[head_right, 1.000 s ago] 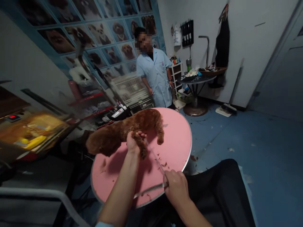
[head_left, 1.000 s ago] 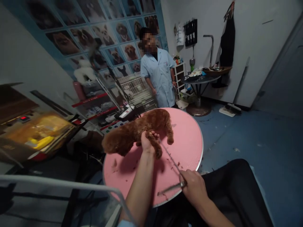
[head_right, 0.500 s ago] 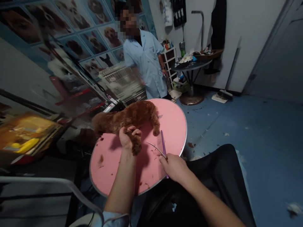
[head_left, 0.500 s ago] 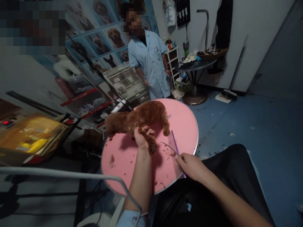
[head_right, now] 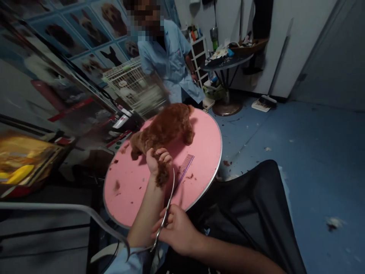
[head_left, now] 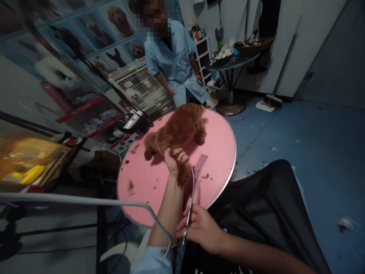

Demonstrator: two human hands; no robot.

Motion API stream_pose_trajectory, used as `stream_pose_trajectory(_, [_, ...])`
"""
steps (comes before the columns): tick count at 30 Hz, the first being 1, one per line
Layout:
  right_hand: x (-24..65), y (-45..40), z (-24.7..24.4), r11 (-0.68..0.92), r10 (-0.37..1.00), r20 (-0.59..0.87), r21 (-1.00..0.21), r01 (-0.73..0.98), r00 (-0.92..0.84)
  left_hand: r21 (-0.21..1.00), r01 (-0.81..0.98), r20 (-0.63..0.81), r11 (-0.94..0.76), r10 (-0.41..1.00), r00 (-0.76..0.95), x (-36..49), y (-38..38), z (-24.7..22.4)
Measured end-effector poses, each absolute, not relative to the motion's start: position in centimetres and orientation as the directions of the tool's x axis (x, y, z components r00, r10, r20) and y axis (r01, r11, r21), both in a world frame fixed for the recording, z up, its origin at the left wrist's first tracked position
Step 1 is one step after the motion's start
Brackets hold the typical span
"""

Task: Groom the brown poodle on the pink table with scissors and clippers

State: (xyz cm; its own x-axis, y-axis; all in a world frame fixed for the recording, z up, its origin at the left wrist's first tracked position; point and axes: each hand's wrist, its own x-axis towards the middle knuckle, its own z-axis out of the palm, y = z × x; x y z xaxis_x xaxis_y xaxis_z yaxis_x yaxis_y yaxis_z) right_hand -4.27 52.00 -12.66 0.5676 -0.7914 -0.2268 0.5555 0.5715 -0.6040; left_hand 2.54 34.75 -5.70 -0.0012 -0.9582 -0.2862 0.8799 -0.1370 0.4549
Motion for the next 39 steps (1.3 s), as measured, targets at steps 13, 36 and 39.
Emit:
stream_pose_trajectory(13, [-3.2, 52.1, -12.8, 0.478, -0.865, -0.264, -0.695, 0.537, 0.427, 0.549, 0.815, -0.28, -0.183, -0.96, -0.027, 0.8, 34.3, -5.8])
stream_pose_trajectory(36, [-7.8, 51.9, -14.4, 0.2, -0.967, -0.138, -0.932, 0.302, 0.213, 0.518, 0.842, -0.271, -0.151, -0.962, -0.005, 2.2, 33.9, -5.9])
stream_pose_trajectory(39, [-9.1, 51.7, -14.6, 0.162, -0.979, -0.125, -0.957, 0.243, 0.162, 0.562, 0.811, -0.301, -0.165, -0.953, 0.014, 2.3, 33.9, -5.4])
